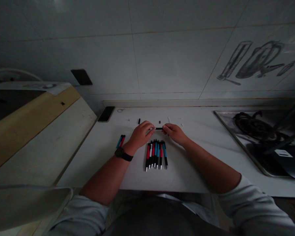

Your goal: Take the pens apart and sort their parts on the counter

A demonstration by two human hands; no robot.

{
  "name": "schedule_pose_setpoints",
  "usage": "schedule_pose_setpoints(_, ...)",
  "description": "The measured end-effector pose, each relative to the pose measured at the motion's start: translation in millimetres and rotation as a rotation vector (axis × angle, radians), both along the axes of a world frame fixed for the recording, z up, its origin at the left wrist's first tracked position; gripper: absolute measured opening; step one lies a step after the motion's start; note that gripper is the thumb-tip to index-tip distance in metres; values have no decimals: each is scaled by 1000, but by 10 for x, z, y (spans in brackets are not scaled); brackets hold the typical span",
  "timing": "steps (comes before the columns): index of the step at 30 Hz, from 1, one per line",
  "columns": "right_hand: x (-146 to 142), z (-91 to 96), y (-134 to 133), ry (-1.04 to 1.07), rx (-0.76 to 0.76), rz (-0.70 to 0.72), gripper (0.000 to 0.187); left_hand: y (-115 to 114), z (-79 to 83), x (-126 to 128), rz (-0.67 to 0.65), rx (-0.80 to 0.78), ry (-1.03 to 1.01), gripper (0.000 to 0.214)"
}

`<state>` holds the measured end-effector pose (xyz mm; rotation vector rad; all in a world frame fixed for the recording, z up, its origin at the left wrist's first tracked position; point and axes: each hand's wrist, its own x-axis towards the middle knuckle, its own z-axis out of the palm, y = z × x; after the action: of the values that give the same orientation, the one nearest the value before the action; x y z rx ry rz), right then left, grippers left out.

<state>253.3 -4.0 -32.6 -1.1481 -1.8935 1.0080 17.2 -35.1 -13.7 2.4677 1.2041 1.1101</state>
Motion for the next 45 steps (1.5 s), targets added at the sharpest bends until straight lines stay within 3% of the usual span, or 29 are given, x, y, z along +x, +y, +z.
schedule_pose_setpoints(6,-16,18,-24,-9,10,-4,52,-15,23,10,-37,-29,56,17)
schedule_pose_setpoints(10,-30,-6,-18,42,4,3,43,-16,22,10,-29,-35,58,21)
schedule_pose_setpoints(14,-41,-21,-35,169,-113,34,43,-10,15,3,2,-21,31,22)
schedule_pose_setpoints(27,-73,15,-77,183,-321,88,51,-10,16,2,4,-38,31,22)
schedule_pose_setpoints(38,-103,35,-83,238,-185,112,33,27,-46,5,11,-68,-43,27)
schedule_pose_setpoints(45,-72,-94,-24,158,46,-27,28,45,-14,12,53,-139,-196,32)
